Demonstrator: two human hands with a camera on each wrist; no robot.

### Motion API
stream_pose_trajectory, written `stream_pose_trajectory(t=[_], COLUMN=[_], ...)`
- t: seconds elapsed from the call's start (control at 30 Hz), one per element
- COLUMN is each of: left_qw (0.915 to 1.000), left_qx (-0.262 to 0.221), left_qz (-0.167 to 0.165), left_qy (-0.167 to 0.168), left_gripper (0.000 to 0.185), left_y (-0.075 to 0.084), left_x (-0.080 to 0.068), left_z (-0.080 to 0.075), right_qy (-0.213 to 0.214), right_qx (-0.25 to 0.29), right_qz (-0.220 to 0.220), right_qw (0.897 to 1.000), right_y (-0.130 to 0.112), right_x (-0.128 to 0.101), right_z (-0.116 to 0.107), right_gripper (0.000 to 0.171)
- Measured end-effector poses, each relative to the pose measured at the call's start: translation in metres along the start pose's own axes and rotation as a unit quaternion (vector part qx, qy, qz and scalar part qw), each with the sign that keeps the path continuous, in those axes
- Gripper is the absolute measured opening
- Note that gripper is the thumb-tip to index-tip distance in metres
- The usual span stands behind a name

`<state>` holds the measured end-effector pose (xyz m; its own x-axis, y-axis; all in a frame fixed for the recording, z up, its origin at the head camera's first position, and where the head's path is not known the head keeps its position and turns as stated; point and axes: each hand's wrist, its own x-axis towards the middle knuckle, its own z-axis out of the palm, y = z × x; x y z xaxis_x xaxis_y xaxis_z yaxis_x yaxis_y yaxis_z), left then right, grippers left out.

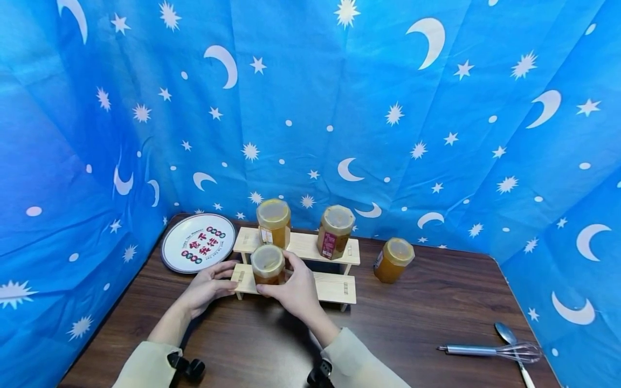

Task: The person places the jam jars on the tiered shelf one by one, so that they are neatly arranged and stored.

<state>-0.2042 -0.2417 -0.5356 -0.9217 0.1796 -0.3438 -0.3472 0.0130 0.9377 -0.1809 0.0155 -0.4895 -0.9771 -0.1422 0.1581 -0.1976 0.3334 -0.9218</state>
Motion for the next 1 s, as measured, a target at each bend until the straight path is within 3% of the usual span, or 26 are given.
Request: stream_pose_trajectory(t=[0.27, 0.5, 0.73, 1.0], left_qw=[1.0000, 1.0000, 1.0000, 1.0000], left_qx=[0.000, 0.002, -0.003, 0.000], left_qz=[-0.004, 0.002, 0.005, -0.009], left_qy=[0.001, -0.004, -0.007, 0.003], left_gripper=[0.074, 0.074, 0.074, 0.073], left_y=[0.000, 0.001, 0.003, 0.003], left_x=[-0.001, -0.001, -0.003, -0.001], left_z=[0.002, 0.001, 0.001, 0.001], right_qy=[-0.008, -0.022, -0.021, -0.003], right_qx=[0.006, 0.053, 0.084, 0.085], right_qz=[-0.015, -0.009, -0.003, -0.027], right_qw=[1.000, 0.998, 0.996, 0.996], right_y=[0.002, 0.005, 0.010, 0.018], right_x=[-0.004, -0.009, -0.016, -0.029], right_z=[-0.002, -0.007, -0.021, -0.041], right_gripper=[0.086, 0.082, 0.079, 0.075])
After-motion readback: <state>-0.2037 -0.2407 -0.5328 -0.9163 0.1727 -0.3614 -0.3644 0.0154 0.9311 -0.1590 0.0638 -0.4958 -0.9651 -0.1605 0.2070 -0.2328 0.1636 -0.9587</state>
